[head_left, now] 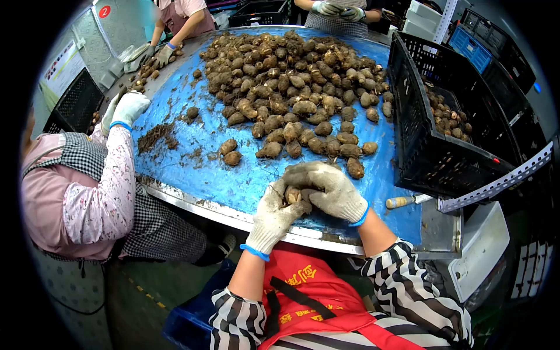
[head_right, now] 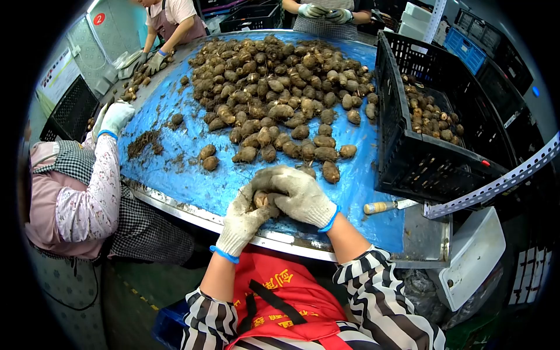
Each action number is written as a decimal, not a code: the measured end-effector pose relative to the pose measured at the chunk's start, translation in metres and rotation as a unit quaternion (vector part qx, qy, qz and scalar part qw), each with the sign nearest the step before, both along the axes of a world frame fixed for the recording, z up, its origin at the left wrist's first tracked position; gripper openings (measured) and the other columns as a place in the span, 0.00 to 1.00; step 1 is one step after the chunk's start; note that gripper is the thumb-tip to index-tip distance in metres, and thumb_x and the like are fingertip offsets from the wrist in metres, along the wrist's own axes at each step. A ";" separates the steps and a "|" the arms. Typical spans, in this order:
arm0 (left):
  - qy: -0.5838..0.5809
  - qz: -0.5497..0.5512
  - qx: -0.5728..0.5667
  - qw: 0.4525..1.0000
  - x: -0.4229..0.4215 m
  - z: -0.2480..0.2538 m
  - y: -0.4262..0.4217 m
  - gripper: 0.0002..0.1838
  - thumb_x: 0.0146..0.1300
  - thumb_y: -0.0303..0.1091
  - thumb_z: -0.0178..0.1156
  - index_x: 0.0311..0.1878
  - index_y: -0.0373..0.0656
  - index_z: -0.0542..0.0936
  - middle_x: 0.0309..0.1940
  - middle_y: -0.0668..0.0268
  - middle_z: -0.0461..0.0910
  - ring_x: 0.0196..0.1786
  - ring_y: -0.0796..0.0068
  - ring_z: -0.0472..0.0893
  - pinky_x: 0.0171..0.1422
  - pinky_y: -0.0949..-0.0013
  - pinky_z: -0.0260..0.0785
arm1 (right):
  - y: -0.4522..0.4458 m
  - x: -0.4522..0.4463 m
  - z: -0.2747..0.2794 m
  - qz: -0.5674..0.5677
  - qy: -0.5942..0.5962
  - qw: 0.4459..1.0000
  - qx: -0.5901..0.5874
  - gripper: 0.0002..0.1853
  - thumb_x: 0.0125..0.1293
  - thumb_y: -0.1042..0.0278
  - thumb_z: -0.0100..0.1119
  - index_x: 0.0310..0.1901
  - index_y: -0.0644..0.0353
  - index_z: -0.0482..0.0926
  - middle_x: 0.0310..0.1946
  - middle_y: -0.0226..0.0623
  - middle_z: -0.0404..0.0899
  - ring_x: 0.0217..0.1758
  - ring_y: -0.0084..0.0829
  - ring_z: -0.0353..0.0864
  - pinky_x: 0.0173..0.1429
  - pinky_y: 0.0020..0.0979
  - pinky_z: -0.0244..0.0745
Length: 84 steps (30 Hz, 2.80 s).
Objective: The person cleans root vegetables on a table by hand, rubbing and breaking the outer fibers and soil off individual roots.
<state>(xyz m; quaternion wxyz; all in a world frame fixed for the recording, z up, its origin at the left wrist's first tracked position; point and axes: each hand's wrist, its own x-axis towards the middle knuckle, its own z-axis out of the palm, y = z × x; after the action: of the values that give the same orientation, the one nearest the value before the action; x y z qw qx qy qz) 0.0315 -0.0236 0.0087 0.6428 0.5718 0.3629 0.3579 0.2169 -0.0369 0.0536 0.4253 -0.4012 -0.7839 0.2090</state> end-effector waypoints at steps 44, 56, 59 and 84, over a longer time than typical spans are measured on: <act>-0.149 0.026 -0.019 0.988 -0.003 0.002 -0.001 0.50 0.54 0.10 0.63 0.80 0.43 0.56 0.68 0.57 0.69 0.66 0.69 0.73 0.67 0.67 0.72 | -0.001 0.004 -0.003 -0.181 0.028 0.968 -0.171 0.17 0.66 0.69 0.61 0.55 0.60 0.84 0.48 0.47 0.83 0.52 0.43 0.84 0.57 0.38 0.79; -0.245 0.019 -0.041 0.968 0.002 -0.002 0.001 0.52 0.56 0.07 0.59 0.82 0.46 0.50 0.67 0.52 0.71 0.63 0.64 0.77 0.63 0.65 0.76 | 0.003 0.000 -0.032 -0.069 0.086 0.961 -0.253 0.21 0.62 0.67 0.66 0.58 0.58 0.83 0.45 0.46 0.85 0.49 0.42 0.86 0.56 0.36 0.80; -0.243 0.018 -0.031 0.969 0.005 -0.006 0.000 0.51 0.58 0.08 0.58 0.83 0.47 0.50 0.66 0.54 0.72 0.62 0.66 0.77 0.64 0.66 0.75 | -0.003 -0.005 -0.008 -0.083 0.030 0.973 -0.214 0.20 0.63 0.67 0.66 0.57 0.57 0.84 0.45 0.45 0.85 0.49 0.41 0.85 0.56 0.37 0.79; -0.106 0.038 0.030 0.993 0.006 -0.014 -0.005 0.47 0.61 0.12 0.55 0.82 0.42 0.47 0.67 0.56 0.71 0.59 0.72 0.77 0.62 0.71 0.74 | -0.002 0.001 -0.006 -0.076 -0.068 0.995 -0.003 0.13 0.56 0.73 0.68 0.44 0.55 0.87 0.37 0.40 0.83 0.44 0.44 0.83 0.50 0.42 0.79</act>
<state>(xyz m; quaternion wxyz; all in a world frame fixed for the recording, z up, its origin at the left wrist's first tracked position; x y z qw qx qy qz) 0.0378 -0.0291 -0.0050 0.6461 0.5356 0.3028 0.4515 0.2184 -0.0385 0.0474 0.3848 -0.4739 -0.7776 0.1507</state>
